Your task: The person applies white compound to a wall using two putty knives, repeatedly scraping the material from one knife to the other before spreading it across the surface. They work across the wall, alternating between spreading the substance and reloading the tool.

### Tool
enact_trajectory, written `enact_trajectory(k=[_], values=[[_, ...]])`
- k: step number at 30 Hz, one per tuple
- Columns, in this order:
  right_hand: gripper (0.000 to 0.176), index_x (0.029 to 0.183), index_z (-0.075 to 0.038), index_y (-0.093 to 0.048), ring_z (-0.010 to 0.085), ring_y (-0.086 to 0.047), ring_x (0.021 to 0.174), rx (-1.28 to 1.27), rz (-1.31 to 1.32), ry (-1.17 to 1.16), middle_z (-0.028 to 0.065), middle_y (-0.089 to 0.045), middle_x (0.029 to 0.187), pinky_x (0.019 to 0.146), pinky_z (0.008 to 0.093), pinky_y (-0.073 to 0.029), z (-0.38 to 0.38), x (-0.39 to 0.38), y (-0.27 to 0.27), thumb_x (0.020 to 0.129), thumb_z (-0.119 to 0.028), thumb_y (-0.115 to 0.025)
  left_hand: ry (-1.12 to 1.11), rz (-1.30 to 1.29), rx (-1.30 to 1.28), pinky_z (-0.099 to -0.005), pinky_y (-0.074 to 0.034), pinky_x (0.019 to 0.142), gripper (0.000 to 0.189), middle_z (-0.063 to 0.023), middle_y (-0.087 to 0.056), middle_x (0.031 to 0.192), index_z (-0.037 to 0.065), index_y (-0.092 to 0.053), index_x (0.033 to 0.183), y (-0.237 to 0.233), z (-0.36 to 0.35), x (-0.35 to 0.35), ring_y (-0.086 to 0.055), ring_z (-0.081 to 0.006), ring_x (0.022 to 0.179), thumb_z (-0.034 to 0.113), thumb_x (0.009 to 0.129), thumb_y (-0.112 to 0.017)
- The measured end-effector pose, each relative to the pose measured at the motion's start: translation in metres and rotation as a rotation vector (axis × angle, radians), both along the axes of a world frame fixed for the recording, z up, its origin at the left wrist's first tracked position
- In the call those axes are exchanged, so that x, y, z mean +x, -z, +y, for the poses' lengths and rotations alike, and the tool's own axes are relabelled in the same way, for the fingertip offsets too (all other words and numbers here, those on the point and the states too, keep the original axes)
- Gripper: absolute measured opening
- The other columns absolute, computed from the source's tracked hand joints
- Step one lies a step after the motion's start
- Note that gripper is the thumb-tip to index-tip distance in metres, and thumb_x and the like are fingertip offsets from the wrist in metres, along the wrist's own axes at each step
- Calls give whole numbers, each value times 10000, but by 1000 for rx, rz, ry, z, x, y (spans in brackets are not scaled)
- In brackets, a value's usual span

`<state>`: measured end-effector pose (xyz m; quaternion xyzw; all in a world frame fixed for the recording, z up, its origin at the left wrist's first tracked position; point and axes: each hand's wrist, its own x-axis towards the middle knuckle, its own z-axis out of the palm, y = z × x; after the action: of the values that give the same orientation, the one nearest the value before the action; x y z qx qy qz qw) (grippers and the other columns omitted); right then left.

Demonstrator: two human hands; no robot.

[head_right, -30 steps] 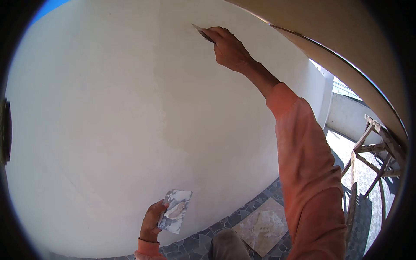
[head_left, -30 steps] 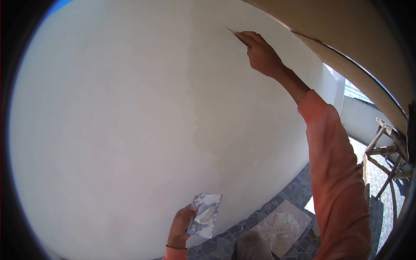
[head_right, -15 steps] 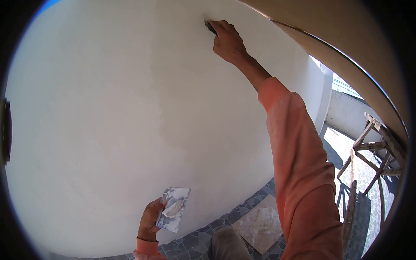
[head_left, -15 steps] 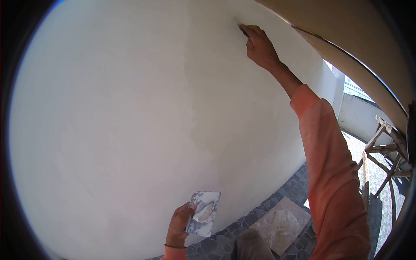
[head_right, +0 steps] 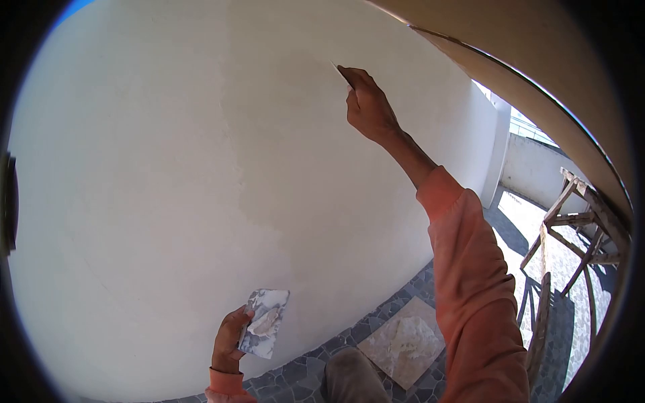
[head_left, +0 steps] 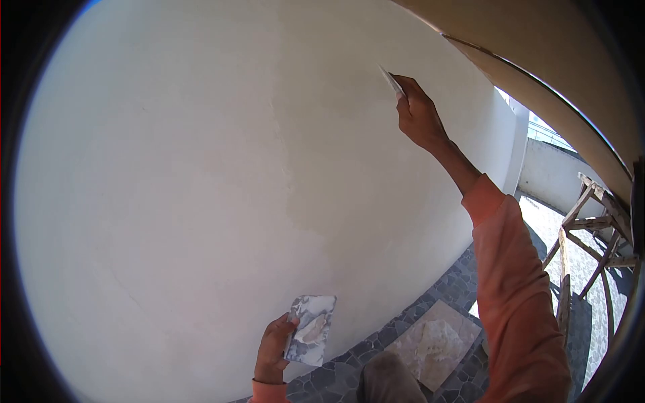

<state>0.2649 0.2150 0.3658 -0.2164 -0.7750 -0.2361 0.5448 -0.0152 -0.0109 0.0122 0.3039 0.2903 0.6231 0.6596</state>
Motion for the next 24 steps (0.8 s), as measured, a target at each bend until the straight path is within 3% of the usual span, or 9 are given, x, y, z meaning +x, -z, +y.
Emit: enact_trajectory(k=[4,7,10,13,19,20,24], values=[[356,1318,1,-550,395,-672,1001,-237,170,153,242,-672,1072,882,462,-513,8,8,-30,998,-151,-513,3,-3,4,-367,-606,866,402,-192,-690,1171,-130,-505,1339,-2,0,0,-730,-258,992,79,997,-530],[359,1301,9,-558,407,-669,1006,-224,166,176,246,-675,1084,895,469,-510,16,6,-42,991,-168,-522,6,-9,-10,-369,-607,866,411,-196,-685,1179,-132,-493,1348,-3,0,0,-730,-263,993,79,997,-529],[358,1314,17,-551,407,-667,1013,-174,156,181,252,-662,1125,909,472,-513,20,0,-44,986,-118,-506,7,-4,-10,-371,-607,867,420,-202,-680,1187,-136,-485,1355,-6,-1,1,-728,-267,999,78,997,-526],[386,1347,9,-547,388,-635,1103,119,73,111,237,-620,1231,957,460,-506,37,-7,-41,970,-55,-495,6,-12,-7,-371,-606,869,424,-200,-679,1183,-137,-482,1358,-1,0,1,-727,-267,1005,82,998,-525],[606,1469,-32,-473,375,-515,1240,140,70,268,177,-517,1386,1063,449,-451,57,-29,-15,872,65,-513,-12,-24,15,-357,-599,864,425,-187,-682,1178,-137,-493,1359,2,0,4,-725,-259,995,78,993,-520],[686,1484,-34,-440,370,-484,1247,149,65,291,128,-456,1425,1040,498,-424,58,-35,-5,817,66,-566,-15,-17,9,-355,-598,863,425,-187,-682,1180,-137,-496,1359,2,-1,3,-724,-259,996,76,992,-519],[698,1490,14,-422,364,-456,1292,263,-97,268,163,-427,1442,1049,495,-415,36,-47,41,815,81,-588,-6,-10,0,-356,-599,865,419,-189,-684,1180,-136,-503,1356,1,0,4,-723,-260,997,73,993,-513]])
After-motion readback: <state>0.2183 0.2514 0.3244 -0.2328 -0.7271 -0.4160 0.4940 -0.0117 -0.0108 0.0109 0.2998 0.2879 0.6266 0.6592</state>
